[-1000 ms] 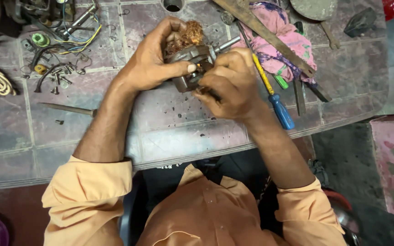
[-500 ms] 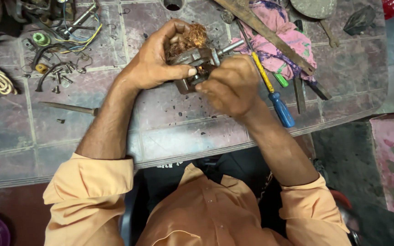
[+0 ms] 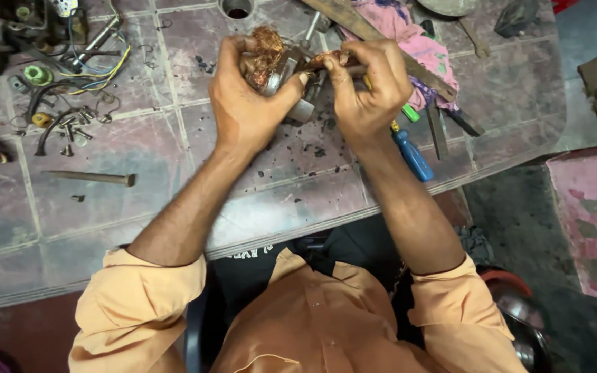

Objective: Repairing a small electric motor on a workbench using various tools.

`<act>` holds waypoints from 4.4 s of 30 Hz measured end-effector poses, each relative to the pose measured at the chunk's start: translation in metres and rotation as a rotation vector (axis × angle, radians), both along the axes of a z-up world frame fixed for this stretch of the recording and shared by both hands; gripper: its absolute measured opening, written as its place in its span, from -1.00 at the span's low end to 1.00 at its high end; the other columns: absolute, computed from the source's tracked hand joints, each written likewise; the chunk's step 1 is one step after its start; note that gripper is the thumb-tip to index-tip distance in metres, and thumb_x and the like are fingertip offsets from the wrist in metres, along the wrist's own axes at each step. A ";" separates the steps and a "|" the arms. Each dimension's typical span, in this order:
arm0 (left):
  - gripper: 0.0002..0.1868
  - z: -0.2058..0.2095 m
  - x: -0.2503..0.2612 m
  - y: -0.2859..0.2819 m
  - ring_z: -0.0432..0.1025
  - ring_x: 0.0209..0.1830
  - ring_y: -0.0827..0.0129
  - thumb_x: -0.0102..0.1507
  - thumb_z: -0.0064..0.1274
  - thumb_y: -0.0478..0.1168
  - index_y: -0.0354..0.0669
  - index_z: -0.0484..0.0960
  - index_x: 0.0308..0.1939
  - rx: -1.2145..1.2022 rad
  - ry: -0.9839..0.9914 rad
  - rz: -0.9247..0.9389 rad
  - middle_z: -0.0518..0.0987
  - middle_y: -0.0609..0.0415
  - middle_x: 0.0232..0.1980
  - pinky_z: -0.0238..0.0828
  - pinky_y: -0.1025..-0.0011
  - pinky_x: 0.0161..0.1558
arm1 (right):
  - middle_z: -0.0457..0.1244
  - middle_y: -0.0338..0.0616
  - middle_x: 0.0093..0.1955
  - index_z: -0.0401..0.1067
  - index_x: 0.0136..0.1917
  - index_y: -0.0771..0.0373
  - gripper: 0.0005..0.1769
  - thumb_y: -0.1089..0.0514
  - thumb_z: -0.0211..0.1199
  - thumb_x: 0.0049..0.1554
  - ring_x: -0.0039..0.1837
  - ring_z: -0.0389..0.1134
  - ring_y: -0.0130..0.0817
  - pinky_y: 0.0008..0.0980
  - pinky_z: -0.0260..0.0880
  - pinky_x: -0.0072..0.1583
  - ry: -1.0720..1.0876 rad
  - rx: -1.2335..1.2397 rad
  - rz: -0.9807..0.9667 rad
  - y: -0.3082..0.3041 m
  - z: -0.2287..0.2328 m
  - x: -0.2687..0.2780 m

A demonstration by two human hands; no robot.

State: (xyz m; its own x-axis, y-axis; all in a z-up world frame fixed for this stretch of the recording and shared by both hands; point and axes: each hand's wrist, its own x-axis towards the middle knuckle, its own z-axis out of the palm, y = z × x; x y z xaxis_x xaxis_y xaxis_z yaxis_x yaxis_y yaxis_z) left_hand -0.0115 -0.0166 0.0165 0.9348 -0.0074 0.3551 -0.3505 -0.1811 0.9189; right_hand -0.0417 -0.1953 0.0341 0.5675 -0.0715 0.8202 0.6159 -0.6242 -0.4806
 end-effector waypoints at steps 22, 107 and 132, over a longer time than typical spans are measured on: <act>-0.37 -0.004 -0.004 -0.007 0.59 -0.14 0.39 0.16 0.44 -0.17 -0.31 0.38 0.13 -0.020 -0.051 0.048 0.64 0.00 -0.12 0.57 0.40 -0.06 | 0.41 -0.01 0.14 0.46 0.19 0.36 -0.83 0.25 0.24 0.35 0.19 0.43 -0.39 -0.43 0.45 0.28 0.215 0.779 0.294 -0.005 -0.048 0.023; -0.07 -0.012 0.030 0.046 0.50 0.05 0.41 -0.06 0.67 0.04 -0.23 0.43 0.20 0.126 -0.029 -0.482 0.60 0.07 0.05 0.51 0.38 0.14 | 0.36 0.01 0.10 0.47 0.27 0.31 -0.55 0.30 0.38 0.10 0.11 0.39 -0.08 -0.21 0.39 0.17 0.555 -0.406 -0.269 -0.084 0.000 -0.122; -0.07 0.001 0.024 0.045 0.58 0.02 0.36 -0.07 0.67 0.05 -0.23 0.40 0.15 0.185 -0.036 -0.449 0.69 0.00 0.00 0.53 0.33 0.11 | 0.17 -0.05 -0.23 0.28 0.26 0.53 -0.55 0.14 0.21 0.25 -0.25 0.14 -0.39 -0.41 0.13 -0.24 1.175 1.221 0.871 -0.094 -0.025 -0.160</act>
